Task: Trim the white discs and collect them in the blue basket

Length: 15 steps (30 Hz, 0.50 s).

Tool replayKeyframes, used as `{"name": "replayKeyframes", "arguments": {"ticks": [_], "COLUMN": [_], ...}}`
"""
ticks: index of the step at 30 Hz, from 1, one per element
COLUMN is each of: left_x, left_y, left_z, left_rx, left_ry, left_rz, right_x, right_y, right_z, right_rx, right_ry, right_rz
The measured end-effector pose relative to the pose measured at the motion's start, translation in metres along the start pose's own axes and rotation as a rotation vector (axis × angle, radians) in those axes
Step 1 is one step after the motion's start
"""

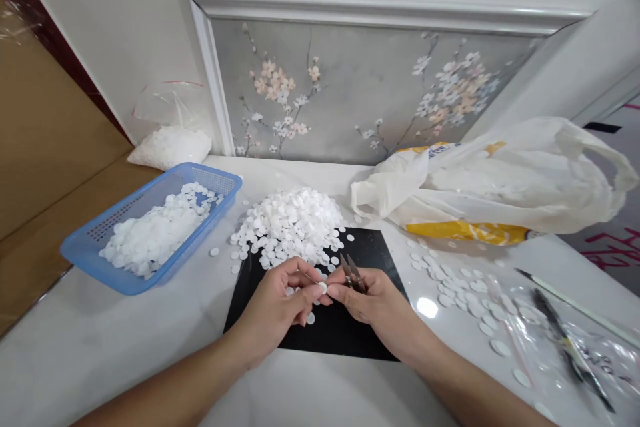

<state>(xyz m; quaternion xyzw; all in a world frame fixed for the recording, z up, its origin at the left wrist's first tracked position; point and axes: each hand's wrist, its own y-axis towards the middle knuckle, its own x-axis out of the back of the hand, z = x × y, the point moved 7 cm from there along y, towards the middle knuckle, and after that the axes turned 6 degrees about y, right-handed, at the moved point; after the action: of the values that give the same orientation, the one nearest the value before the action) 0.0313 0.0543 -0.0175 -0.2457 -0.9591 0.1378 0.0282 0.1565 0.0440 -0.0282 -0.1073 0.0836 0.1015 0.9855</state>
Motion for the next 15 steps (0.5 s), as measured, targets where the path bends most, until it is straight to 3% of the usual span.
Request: {"name": "replayKeyframes", "arguments": {"ticks": [6,15], "left_x": [-0.0047,-0.0081], "left_y": [0.0000,0.0003], "left_z": [-0.0047,-0.0025], "left_rx": [-0.043,-0.031], "left_ry": [-0.054,-0.086], "left_rz": [0.053,0.077], "right_x": [-0.0016,-0.0076], "right_y": [0.0005,-0.0032], "right_z": [-0.0056,-0.0007], "right_rx": [-0.050,-0.058], "right_ry": [0.178,0.106], "right_rz": [0.044,0.004]}}
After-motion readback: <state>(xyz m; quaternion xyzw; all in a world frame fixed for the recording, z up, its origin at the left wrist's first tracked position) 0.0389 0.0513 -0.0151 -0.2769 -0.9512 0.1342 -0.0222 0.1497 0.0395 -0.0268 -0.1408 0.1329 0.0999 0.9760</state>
